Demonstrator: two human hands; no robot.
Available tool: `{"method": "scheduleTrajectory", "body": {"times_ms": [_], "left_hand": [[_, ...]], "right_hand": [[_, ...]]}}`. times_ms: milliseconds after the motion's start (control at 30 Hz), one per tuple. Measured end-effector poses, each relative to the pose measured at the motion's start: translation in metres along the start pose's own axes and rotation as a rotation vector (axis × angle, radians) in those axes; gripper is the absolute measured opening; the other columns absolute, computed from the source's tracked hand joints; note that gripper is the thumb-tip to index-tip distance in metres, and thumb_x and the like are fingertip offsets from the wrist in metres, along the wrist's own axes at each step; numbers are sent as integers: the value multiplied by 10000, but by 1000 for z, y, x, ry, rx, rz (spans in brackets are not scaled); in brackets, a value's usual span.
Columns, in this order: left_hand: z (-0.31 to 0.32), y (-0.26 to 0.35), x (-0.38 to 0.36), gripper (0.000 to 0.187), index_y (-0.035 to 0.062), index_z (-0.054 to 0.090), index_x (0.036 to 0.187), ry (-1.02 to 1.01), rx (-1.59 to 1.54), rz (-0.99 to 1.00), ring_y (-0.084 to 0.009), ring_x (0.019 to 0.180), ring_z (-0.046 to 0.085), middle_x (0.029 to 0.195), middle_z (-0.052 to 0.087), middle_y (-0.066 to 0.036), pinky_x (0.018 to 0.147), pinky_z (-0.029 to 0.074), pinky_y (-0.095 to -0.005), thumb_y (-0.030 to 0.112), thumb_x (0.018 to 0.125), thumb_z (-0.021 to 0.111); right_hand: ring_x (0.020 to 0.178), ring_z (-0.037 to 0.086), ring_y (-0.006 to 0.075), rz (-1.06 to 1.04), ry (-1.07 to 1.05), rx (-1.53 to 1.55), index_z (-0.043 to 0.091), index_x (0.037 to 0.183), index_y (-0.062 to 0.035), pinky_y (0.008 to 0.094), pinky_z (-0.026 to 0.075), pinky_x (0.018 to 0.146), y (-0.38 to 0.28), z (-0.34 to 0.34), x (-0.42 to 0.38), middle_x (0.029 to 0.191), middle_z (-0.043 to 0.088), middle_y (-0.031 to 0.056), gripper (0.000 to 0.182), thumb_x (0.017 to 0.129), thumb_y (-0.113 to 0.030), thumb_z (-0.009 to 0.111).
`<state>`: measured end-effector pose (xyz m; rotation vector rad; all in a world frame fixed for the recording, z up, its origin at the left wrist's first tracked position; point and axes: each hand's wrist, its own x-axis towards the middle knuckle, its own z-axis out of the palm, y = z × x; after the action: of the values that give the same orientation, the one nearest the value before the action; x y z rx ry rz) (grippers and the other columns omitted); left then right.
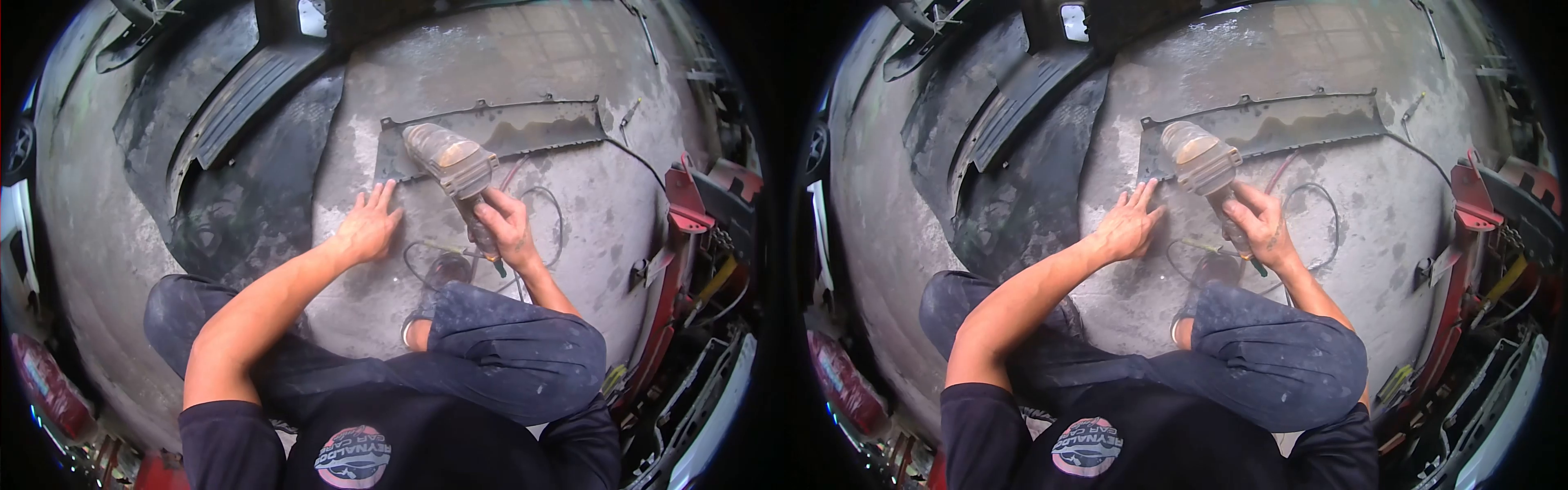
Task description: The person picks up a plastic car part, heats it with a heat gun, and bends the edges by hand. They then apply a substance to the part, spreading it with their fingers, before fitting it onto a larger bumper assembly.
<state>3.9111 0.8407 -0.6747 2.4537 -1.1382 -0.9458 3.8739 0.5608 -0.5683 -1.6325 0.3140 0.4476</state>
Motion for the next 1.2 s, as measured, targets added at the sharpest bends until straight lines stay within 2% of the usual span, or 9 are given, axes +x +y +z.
{"method": "scheduleTrajectory", "body": {"times_ms": [100,200,333,367,400,700,800,1000,1200], "left_hand": [[-3,1,-1,680,13,546,1500,-27,12,-10,-521,1557,305,1691,192,-388,1244,334,-630,129,847,696],[0,0,0,691,12,542,1505,-17,11,-12,-522,1559,301,1693,185,-388,1245,334,-630,130,842,696],[3,0,0,697,11,539,1507,-35,11,-15,-522,1562,295,1693,176,-392,1243,336,-632,131,839,695],[5,0,0,665,7,574,1464,-1,0,-9,-523,1559,303,1691,197,-389,1229,341,-642,132,825,707],[5,1,0,633,3,608,1421,35,-11,-4,-523,1555,312,1688,218,-386,1216,346,-652,132,812,720],[8,0,0,622,13,611,1409,30,11,-10,-520,1555,318,1695,212,-381,1213,353,-638,145,813,729],[6,1,0,622,16,612,1398,29,10,-10,-518,1556,316,1696,208,-380,1208,360,-639,147,804,742],[4,-2,-5,631,6,590,1389,77,-28,23,-526,1548,322,1680,240,-379,1212,380,-601,125,791,751],[0,-2,-3,622,3,582,1407,73,-74,19,-522,1551,317,1675,246,-381,1215,385,-571,116,814,730]], "right_hand": [[704,653,134,-6,-32,-13,635,1380,54,299,528,630,-1,3,2,879,671,61,491,1017,-275,663],[703,650,137,-16,23,-25,629,1402,45,303,530,632,-1,2,4,888,674,60,500,1019,-276,661],[715,648,136,-4,-40,5,621,1418,43,300,531,648,1,5,5,892,676,59,503,1023,-266,658],[721,648,134,-1,-69,6,619,1423,43,297,531,652,3,7,5,892,677,58,505,1024,-263,657],[721,648,134,1,-66,8,619,1423,43,297,531,652,2,10,5,892,677,58,505,1024,-263,657],[729,646,134,-21,17,-13,614,1435,39,302,536,663,0,9,5,898,676,62,506,1021,-249,659],[724,645,133,17,-50,-10,618,1427,42,299,536,661,-3,10,1,895,675,57,502,1021,-252,659],[706,644,128,-26,49,-20,643,1369,45,296,532,636,4,-1,-2,888,673,52,464,1023,-263,662],[697,643,122,-43,-51,-86,667,1285,45,287,522,620,5,2,-7,869,671,51,408,1028,-272,653]]}}
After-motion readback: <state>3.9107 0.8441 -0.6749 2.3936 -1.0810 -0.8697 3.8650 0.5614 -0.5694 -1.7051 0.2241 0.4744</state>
